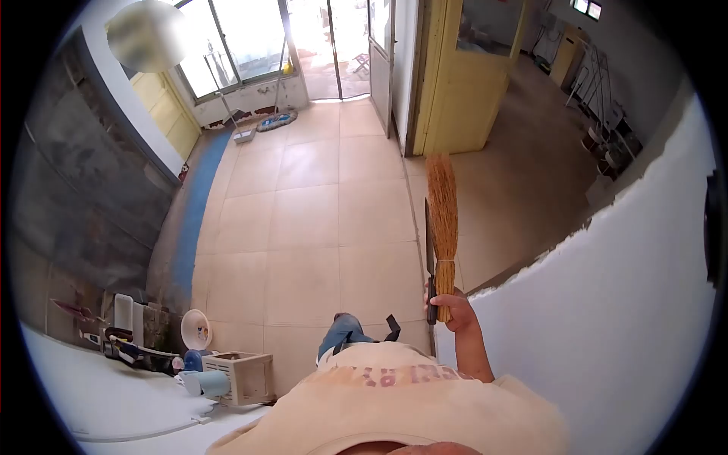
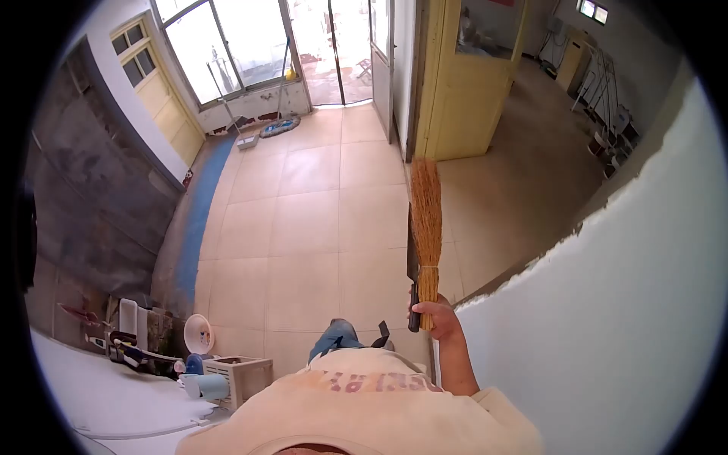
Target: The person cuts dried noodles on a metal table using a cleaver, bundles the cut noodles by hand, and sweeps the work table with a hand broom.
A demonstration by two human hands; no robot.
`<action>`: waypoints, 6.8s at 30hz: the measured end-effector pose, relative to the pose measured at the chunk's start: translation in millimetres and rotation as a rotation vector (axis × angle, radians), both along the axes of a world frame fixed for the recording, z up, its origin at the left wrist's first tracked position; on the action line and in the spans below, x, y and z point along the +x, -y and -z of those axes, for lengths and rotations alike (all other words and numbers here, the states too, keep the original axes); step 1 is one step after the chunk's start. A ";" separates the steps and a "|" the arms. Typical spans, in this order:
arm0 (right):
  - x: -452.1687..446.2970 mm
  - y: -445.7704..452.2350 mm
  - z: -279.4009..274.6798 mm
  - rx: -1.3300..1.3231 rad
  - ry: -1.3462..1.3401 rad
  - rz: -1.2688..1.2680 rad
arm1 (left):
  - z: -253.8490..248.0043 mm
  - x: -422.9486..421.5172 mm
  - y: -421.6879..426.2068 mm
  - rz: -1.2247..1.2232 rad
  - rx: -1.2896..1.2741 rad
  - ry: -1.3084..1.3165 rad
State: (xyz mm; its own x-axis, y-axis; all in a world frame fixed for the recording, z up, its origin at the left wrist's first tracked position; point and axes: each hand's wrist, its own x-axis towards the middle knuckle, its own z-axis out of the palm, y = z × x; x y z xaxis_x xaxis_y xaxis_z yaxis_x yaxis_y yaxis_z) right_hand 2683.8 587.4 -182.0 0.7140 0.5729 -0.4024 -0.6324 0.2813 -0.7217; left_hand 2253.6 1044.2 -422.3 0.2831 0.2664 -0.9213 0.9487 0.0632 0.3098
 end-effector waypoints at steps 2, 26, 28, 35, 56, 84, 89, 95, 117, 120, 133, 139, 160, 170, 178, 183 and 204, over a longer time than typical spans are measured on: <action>45.4 6.9 -0.9 -0.051 0.042 0.082 | 6.1 51.4 6.4 -0.045 0.003 0.032; 371.2 137.3 93.6 -0.079 -0.075 1.240 | 81.0 1158.2 60.9 0.596 0.033 0.609; 394.4 168.8 105.2 -0.119 -0.054 1.285 | 82.6 1194.7 119.1 0.701 -0.032 0.626; 488.3 303.9 88.5 -0.035 -0.017 1.317 | 123.9 1208.1 211.2 0.951 -0.356 0.076; 632.1 634.3 64.8 0.011 -0.066 2.070 | 129.5 1593.8 834.1 1.013 -0.650 0.183; 348.2 1073.7 117.8 0.038 -0.205 2.898 | 113.1 1362.5 1631.3 2.292 -0.088 -0.039; 300.3 1113.1 123.3 0.035 -0.425 3.059 | 142.4 1260.4 1810.9 2.385 -0.190 -0.094; 233.4 1168.4 85.6 -0.079 -0.615 3.237 | 145.9 1066.1 1985.4 2.407 -0.557 -0.148; -326.2 1360.6 109.9 -0.053 -0.317 3.210 | 123.2 540.0 2126.8 3.119 -0.622 0.682; -379.5 1390.4 139.3 -0.090 -0.236 3.233 | 95.7 390.8 2149.1 3.005 -0.949 0.832; -645.1 1491.2 146.4 0.029 -0.201 3.284 | -17.7 -137.2 2193.9 2.994 -1.614 -0.169; -786.0 1512.5 161.2 0.169 -0.234 3.436 | 15.5 -214.2 2243.7 2.976 -1.230 -0.058; -1197.5 1648.7 179.5 0.089 -0.258 3.481 | -55.2 -757.0 2288.3 3.086 -1.190 -0.820; -1340.0 1684.5 171.0 0.313 -0.099 3.714 | -25.2 -977.0 2296.2 2.965 -0.778 -1.686; -1422.3 1634.8 182.1 0.263 -0.366 3.867 | -18.7 -1086.2 2283.3 3.053 -0.514 -1.463; -1520.8 1447.8 245.5 -0.609 -2.109 3.132 | -4.8 -1124.6 2308.9 3.248 -0.742 -0.766; -1633.7 1299.0 295.8 -0.162 -1.752 3.556 | -6.1 -1182.0 2324.5 3.369 -1.253 0.201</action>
State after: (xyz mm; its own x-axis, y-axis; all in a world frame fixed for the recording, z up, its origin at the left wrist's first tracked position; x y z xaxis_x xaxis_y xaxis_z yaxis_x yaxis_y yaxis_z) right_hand 1050.1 -711.6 -477.8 -0.7709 0.5275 -0.3570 0.4229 0.0047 -0.9061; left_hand 1071.6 -1280.3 -416.2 -0.8814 -0.0588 -0.4687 -0.4573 0.3547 0.8155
